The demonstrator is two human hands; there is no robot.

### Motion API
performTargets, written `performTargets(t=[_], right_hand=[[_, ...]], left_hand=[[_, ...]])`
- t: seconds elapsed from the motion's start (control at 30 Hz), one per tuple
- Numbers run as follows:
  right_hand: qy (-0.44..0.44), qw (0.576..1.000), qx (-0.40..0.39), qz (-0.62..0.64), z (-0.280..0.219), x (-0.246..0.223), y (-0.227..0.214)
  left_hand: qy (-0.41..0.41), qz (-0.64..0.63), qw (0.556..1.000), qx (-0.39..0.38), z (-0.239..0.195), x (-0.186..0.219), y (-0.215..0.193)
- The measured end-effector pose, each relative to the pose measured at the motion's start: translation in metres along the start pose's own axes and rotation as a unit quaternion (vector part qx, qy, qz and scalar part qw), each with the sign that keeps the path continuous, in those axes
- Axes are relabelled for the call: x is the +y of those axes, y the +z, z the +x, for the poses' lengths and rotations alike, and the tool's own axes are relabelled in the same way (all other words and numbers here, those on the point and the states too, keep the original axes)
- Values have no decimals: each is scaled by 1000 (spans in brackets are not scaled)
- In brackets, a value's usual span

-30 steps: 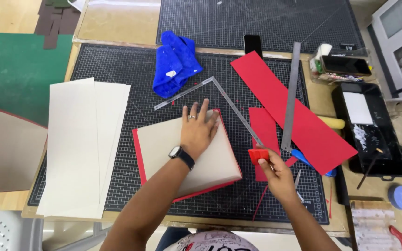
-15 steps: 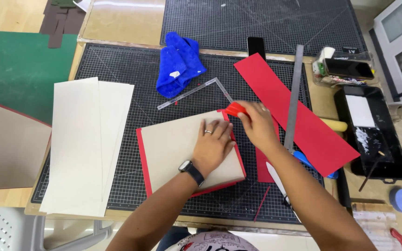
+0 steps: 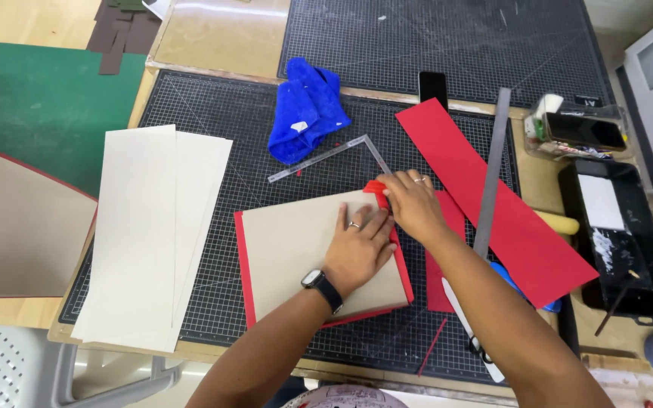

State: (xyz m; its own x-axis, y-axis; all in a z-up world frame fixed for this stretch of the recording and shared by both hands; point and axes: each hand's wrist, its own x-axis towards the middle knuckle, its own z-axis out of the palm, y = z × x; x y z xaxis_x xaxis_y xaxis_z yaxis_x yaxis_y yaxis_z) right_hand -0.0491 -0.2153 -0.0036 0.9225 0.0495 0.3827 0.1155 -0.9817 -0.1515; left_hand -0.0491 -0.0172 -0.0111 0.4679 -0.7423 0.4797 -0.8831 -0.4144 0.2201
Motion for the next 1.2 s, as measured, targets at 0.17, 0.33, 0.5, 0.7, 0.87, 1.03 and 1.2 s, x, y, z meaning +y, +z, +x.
performTargets(t=[0.17,0.33,0.5,0.7,0.87,1.03,1.2], right_hand=[[-2,1000,10,-18,1,-5,0],[85,991,32,102,-19,-1,-15],[315,895,92,303,-90,-66,-32],[170,921,197,291,-115,-88,-21],[70,940,227,243,-33,-55,-1],[92,932,208,283,-41,-60,-14],[138,919,75,361,-127,-89,-84]], left_hand=[[1,1,1000,-6,-1,0,-2],[-12,-1,1000,-24,-4,0,-2],[-77,-35,996,-25,3,-3,-7],[-106,-17,994,7,1,-12,-2],[-83,-27,996,-21,0,-18,-14],[-77,-23,995,-52,-5,-21,-14],[-68,-32,994,-75,-3,-14,-21]])
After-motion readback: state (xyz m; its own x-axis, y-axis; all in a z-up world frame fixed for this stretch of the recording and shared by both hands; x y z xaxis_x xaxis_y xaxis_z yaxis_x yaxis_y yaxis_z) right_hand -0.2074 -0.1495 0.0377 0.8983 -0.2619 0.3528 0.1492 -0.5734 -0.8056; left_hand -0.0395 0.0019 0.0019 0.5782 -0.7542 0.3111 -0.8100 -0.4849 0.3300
